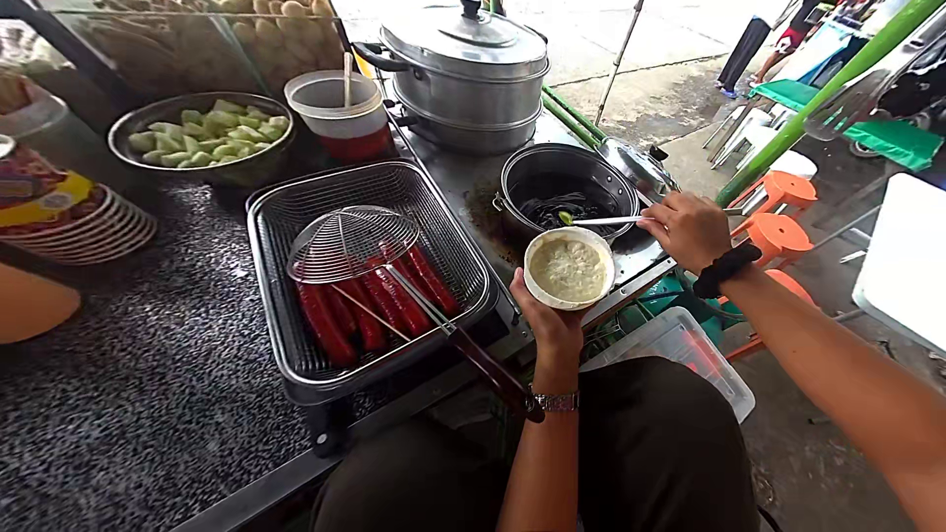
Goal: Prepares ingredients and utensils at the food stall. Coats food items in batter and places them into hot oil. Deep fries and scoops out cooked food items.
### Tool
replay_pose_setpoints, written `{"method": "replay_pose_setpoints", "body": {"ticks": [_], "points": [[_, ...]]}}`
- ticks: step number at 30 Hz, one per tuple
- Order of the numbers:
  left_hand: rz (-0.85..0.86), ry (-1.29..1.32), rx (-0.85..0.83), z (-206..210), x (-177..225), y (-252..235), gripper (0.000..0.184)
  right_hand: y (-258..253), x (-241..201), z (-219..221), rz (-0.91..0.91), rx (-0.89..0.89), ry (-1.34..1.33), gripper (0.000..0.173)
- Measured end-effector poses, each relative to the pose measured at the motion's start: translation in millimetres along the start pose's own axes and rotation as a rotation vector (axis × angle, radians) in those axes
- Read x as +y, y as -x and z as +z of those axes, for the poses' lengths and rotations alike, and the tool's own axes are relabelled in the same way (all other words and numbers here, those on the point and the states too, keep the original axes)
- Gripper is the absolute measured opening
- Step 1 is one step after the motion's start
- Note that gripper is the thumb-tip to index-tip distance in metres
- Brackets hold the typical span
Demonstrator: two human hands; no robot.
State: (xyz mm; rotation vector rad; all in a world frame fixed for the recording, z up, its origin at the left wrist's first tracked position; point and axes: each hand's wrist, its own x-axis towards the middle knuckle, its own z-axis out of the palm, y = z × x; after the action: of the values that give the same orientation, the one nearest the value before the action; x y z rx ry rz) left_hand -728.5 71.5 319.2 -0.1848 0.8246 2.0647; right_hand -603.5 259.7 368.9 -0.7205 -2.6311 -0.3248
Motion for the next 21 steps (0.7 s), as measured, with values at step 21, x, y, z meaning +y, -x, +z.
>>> {"method": "replay_pose_setpoints", "body": {"ticks": [21], "points": [[0.035, -0.049, -0.094, -0.9, -2.8, 8.4, 0.059, 37.8, -20.5, -102.1, -0.382, 0.179, -0.115, 0.031]]}}
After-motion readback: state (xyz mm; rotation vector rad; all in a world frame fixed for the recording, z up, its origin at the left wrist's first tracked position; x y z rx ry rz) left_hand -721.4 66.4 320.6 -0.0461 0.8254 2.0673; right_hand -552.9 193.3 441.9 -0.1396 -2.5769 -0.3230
